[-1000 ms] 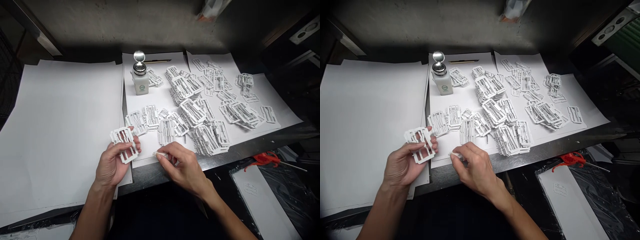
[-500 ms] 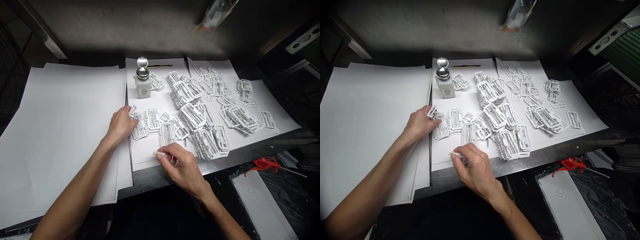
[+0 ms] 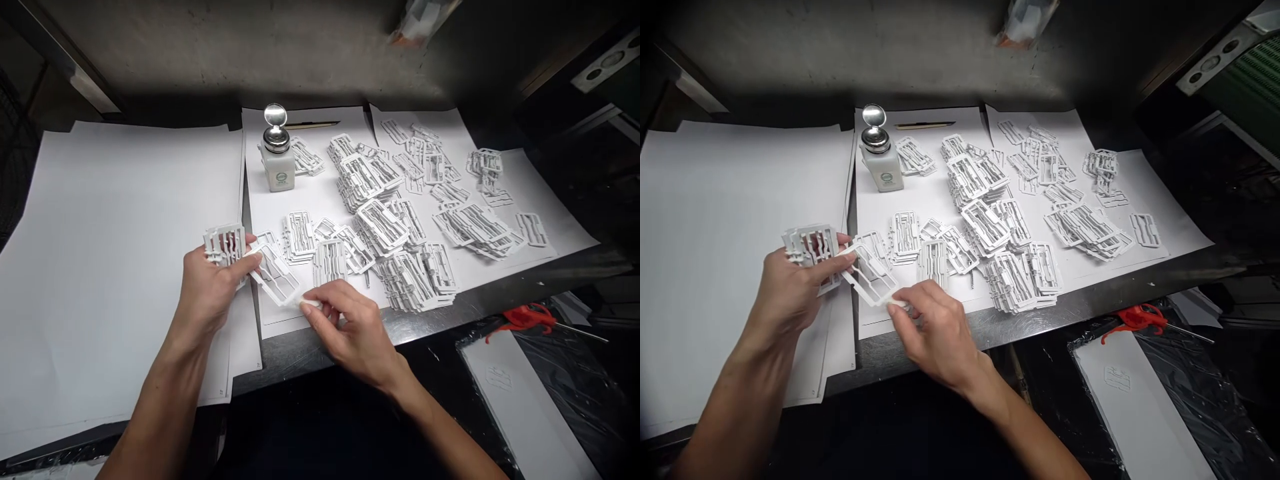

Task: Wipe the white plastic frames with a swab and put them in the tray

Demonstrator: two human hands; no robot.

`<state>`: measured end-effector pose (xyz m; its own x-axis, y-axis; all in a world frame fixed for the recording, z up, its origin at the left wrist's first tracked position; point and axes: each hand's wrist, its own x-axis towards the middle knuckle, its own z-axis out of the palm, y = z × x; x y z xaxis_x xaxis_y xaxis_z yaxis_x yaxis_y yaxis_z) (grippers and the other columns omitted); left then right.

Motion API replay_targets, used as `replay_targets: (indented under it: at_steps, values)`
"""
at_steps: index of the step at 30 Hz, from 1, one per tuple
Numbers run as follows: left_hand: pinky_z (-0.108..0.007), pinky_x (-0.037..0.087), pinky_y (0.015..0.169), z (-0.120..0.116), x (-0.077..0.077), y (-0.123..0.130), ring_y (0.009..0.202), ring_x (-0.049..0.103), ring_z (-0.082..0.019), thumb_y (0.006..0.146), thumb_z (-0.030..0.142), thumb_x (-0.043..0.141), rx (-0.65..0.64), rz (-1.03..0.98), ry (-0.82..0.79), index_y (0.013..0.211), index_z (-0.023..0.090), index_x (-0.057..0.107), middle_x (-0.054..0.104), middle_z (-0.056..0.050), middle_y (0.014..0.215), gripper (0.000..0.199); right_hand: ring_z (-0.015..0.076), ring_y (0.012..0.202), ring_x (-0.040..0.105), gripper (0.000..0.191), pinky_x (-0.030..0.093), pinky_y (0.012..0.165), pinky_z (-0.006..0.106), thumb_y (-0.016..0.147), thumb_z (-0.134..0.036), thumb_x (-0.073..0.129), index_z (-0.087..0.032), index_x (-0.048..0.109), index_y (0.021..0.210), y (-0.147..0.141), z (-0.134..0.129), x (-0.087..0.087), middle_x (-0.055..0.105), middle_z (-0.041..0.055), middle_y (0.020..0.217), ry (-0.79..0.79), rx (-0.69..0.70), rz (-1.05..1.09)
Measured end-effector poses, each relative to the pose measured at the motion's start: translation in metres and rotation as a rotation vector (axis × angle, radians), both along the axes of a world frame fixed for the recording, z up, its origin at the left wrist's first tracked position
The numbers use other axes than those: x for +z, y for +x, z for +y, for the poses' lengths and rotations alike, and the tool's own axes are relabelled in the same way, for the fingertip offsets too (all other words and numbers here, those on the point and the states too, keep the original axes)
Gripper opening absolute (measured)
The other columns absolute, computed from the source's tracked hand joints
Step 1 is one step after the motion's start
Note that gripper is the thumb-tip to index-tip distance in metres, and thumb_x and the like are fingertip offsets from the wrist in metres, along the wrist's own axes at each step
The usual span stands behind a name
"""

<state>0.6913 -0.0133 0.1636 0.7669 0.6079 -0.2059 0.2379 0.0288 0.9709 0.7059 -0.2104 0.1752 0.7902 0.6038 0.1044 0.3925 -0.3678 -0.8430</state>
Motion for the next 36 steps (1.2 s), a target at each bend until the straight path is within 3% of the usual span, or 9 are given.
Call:
replay_targets:
  at_steps: [4, 11, 18, 23, 29, 32, 36]
  values:
    - [-0.026, 0.048, 0.059, -0.009, 0.007, -0.012, 0.064, 0.059, -0.015, 0.056, 0.020, 0.078, 0.055, 0.004, -0.149, 0.085, 0.016, 0.069, 0.065, -0.001, 0.073, 0.031, 0.0131, 0.070, 0.054, 0.015, 0.047, 0.059, 0.024, 0.089, -0.018, 0.051, -0.014, 0.062, 0.098, -0.002, 0.003, -0.004, 0.057, 0.0057, 0.084, -0.031, 0.067, -0.108]
    - [-0.027, 0.050, 0.058, -0.009, 0.006, -0.021, 0.064, 0.060, -0.016, 0.054, 0.022, 0.080, 0.079, 0.062, -0.223, 0.085, 0.015, 0.069, 0.065, -0.002, 0.072, 0.034, 0.0117, 0.065, 0.054, 0.012, 0.049, 0.063, 0.025, 0.087, -0.016, 0.056, -0.016, 0.064, 0.095, 0.011, -0.014, -0.002, 0.061, 0.0056, 0.086, -0.025, -0.151, -0.134]
    - [-0.024, 0.048, 0.057, -0.013, 0.002, -0.023, 0.063, 0.059, -0.014, 0.055, 0.021, 0.080, 0.039, 0.036, -0.239, 0.087, 0.015, 0.068, 0.064, -0.001, 0.072, 0.035, 0.0137, 0.077, 0.061, 0.010, 0.051, 0.063, 0.022, 0.083, -0.024, 0.062, -0.017, 0.068, 0.088, 0.003, -0.015, 0.004, 0.063, 0.0036, 0.088, 0.123, -0.106, 0.345]
    - [-0.021, 0.049, 0.058, -0.020, 0.006, -0.022, 0.063, 0.058, -0.012, 0.058, 0.019, 0.079, 0.026, 0.005, -0.355, 0.088, 0.015, 0.067, 0.063, 0.000, 0.073, 0.032, 0.0108, 0.070, 0.060, 0.011, 0.052, 0.062, 0.021, 0.080, -0.024, 0.065, -0.015, 0.068, 0.086, -0.008, -0.005, 0.001, 0.059, 0.0034, 0.086, 0.260, -0.070, 0.589]
    - [-0.023, 0.051, 0.069, -0.038, 0.004, -0.032, 0.075, 0.062, -0.014, 0.064, 0.017, 0.075, 0.063, -0.056, -0.567, 0.101, 0.017, 0.067, 0.067, -0.003, 0.082, 0.038, 0.0120, 0.075, 0.061, 0.011, 0.052, 0.067, 0.022, 0.081, -0.025, 0.065, -0.017, 0.068, 0.087, -0.018, 0.000, -0.006, 0.061, 0.0030, 0.086, 0.281, -0.139, 0.535]
    - [-0.023, 0.051, 0.067, -0.044, 0.002, -0.039, 0.070, 0.061, -0.013, 0.063, 0.017, 0.075, 0.152, -0.056, -0.523, 0.103, 0.018, 0.066, 0.067, -0.001, 0.081, 0.041, 0.0118, 0.072, 0.061, 0.008, 0.052, 0.064, 0.021, 0.081, -0.023, 0.064, -0.017, 0.068, 0.085, -0.015, -0.003, -0.003, 0.063, 0.0027, 0.084, 0.240, -0.127, 0.471]
    - [-0.026, 0.051, 0.068, -0.047, 0.004, -0.040, 0.070, 0.062, -0.014, 0.063, 0.019, 0.075, 0.159, -0.068, -0.387, 0.099, 0.019, 0.067, 0.067, 0.000, 0.079, 0.037, 0.0123, 0.072, 0.058, 0.008, 0.050, 0.064, 0.022, 0.084, -0.019, 0.060, -0.017, 0.067, 0.088, -0.003, 0.000, 0.005, 0.063, 0.0036, 0.085, 0.201, -0.153, 0.155]
